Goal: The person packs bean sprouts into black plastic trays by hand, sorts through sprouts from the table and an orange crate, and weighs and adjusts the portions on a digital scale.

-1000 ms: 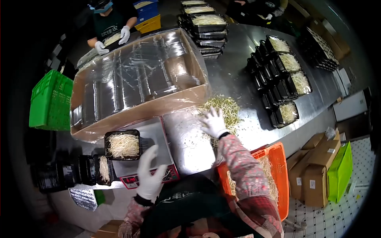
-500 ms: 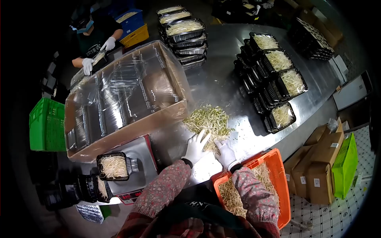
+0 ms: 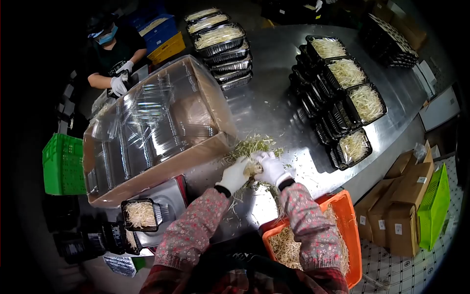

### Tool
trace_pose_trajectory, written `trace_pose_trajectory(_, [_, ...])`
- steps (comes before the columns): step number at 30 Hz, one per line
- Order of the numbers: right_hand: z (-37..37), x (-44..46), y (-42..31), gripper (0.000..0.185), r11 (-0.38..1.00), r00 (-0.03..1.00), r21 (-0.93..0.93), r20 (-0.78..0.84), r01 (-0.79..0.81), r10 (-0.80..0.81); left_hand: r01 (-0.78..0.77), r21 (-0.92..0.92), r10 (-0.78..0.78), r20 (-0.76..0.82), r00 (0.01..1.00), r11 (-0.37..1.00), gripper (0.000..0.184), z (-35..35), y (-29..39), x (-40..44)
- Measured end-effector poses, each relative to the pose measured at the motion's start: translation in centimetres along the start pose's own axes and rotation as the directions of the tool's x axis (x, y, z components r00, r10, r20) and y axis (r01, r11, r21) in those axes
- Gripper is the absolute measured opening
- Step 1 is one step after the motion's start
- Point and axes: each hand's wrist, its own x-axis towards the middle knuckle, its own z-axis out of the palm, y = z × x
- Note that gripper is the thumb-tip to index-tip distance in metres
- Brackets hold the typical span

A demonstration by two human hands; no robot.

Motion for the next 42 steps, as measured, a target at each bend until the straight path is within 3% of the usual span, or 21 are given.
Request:
trace_pose_trajectory(2, [2.7, -3.9, -0.1, 0.057, 0.975, 0.959, -0.089, -0.183, 0.203, -0.216, -0.160, 0.095, 0.166, -0.059, 0.984, 0.983, 0.075, 2.5, -1.5, -4.5])
trace_pose_trajectory(4, [4.3, -7.7, 0.6, 0.070, 0.942, 0.951, -0.183, -0.075, 0.281, -0.299, -0.248, 0.203, 0.275, -0.115, 0.955, 0.947, 0.076, 3.0, -0.7, -8.2])
trace_pose_trajectory(8, [2.7, -8.1, 0.0, 0.081, 0.966, 0.993, -0.234, -0.026, 0.107, -0.116, -0.179, 0.250, 0.195, -0.041, 0.980, 0.952, 0.085, 2.5, 1.8, -5.3])
trace_pose_trajectory(9, [4.8, -6.6, 2.0, 0.090, 0.979, 0.979, -0.188, -0.171, 0.080, -0.113, -0.172, 0.263, 0.202, -0.090, 0.975, 0.949, 0.077, 2.3, 2.7, -3.2])
trace_pose_trajectory(11, [3.0, -4.4, 1.8, 0.071, 0.989, 0.973, 0.117, -0.198, -0.093, 0.115, -0.155, 0.046, 0.159, -0.112, 0.981, 0.987, 0.061, 2.1, 2.9, 0.5])
trace_pose_trajectory(13, [-0.3, -4.0, 0.3, 0.055, 0.888, 0.936, 0.445, -0.255, -0.111, 0.245, -0.234, -0.094, 0.211, -0.208, 0.955, 0.968, 0.056, 0.1, 4.5, 1.6])
trace_pose_trajectory(14, [-1.0, -4.5, 0.7, 0.059, 0.889, 0.922, 0.458, -0.347, 0.008, 0.170, -0.304, -0.145, 0.253, -0.288, 0.923, 0.942, 0.054, -2.0, 6.4, 0.4])
trace_pose_trajectory(17, [-4.7, -6.2, -1.2, 0.066, 0.849, 0.923, 0.509, -0.379, 0.144, 0.071, -0.312, -0.145, 0.273, -0.238, 0.932, 0.939, 0.061, -5.7, 9.3, -2.6])
trace_pose_trajectory(22, [-11.2, -7.8, -6.2, 0.064, 0.824, 0.929, 0.535, -0.368, 0.184, 0.032, -0.391, -0.200, 0.318, -0.318, 0.893, 0.898, 0.068, -10.6, 12.4, -5.2])
trace_pose_trajectory(24, [-11.8, -8.5, -7.9, 0.061, 0.776, 0.907, 0.534, -0.406, 0.337, -0.114, -0.448, -0.308, 0.361, -0.300, 0.883, 0.839, 0.068, -11.2, 13.2, -6.8])
trace_pose_trajectory(28, [-10.7, -10.0, -7.6, 0.057, 0.751, 0.932, 0.595, -0.355, 0.284, -0.071, -0.445, -0.273, 0.373, -0.280, 0.885, 0.853, 0.071, -10.3, 11.6, -8.5])
trace_pose_trajectory(29, [-10.3, -10.8, -7.2, 0.057, 0.660, 0.972, 0.738, -0.231, 0.139, 0.054, -0.418, -0.230, 0.376, -0.203, 0.904, 0.879, 0.071, -9.9, 10.2, -8.9])
trace_pose_trajectory(30, [-9.3, -11.5, -6.0, 0.057, 0.661, 0.971, 0.737, -0.233, 0.141, 0.053, -0.420, -0.228, 0.378, -0.205, 0.903, 0.878, 0.071, -9.5, 8.9, -9.4])
trace_pose_trajectory(32, [-5.6, -12.4, -2.2, 0.058, 0.747, 0.978, 0.664, -0.137, -0.027, 0.157, -0.079, -0.369, 0.081, -0.010, 0.997, 0.926, 0.071, -7.9, 5.6, -11.3])
trace_pose_trajectory(33, [-3.2, -12.8, 0.1, 0.060, 0.679, 0.961, 0.731, -0.136, -0.068, 0.243, -0.078, -0.368, 0.080, -0.010, 0.997, 0.927, 0.071, -5.9, 2.2, -12.0])
trace_pose_trajectory(35, [1.1, -13.0, 3.1, 0.062, 0.573, 0.927, 0.813, -0.129, -0.104, 0.352, 0.159, -0.440, -0.250, -0.157, 0.955, 0.884, 0.072, -0.6, -5.1, -11.7])
trace_pose_trajectory(36, [3.1, -12.9, 3.9, 0.062, 0.542, 0.917, 0.834, -0.130, -0.105, 0.377, 0.159, -0.439, -0.249, -0.156, 0.956, 0.884, 0.072, 1.6, -6.5, -11.2])
trace_pose_trajectory(38, [6.9, -11.5, 2.1, 0.062, 0.807, 0.858, 0.541, -0.276, -0.235, 0.434, 0.247, -0.556, -0.461, -0.285, 0.840, 0.794, 0.071, 5.6, -6.7, -10.2])
trace_pose_trajectory(39, [8.7, -10.8, 0.7, 0.063, 0.873, 0.839, 0.412, -0.350, -0.261, 0.416, 0.129, -0.659, -0.402, -0.282, 0.871, 0.741, 0.068, 6.7, -4.7, -9.8])
trace_pose_trajectory(40, [10.5, -9.9, -1.6, 0.063, 0.909, 0.850, 0.379, -0.410, -0.172, 0.332, 0.109, -0.726, -0.368, -0.208, 0.906, 0.679, 0.065, 7.9, -3.9, -9.6])
trace_pose_trajectory(42, [11.7, -8.5, -4.7, 0.060, 0.879, 0.920, 0.459, -0.275, -0.128, 0.278, 0.099, -0.826, -0.300, -0.087, 0.950, 0.555, 0.062, 8.5, -0.5, -10.1])
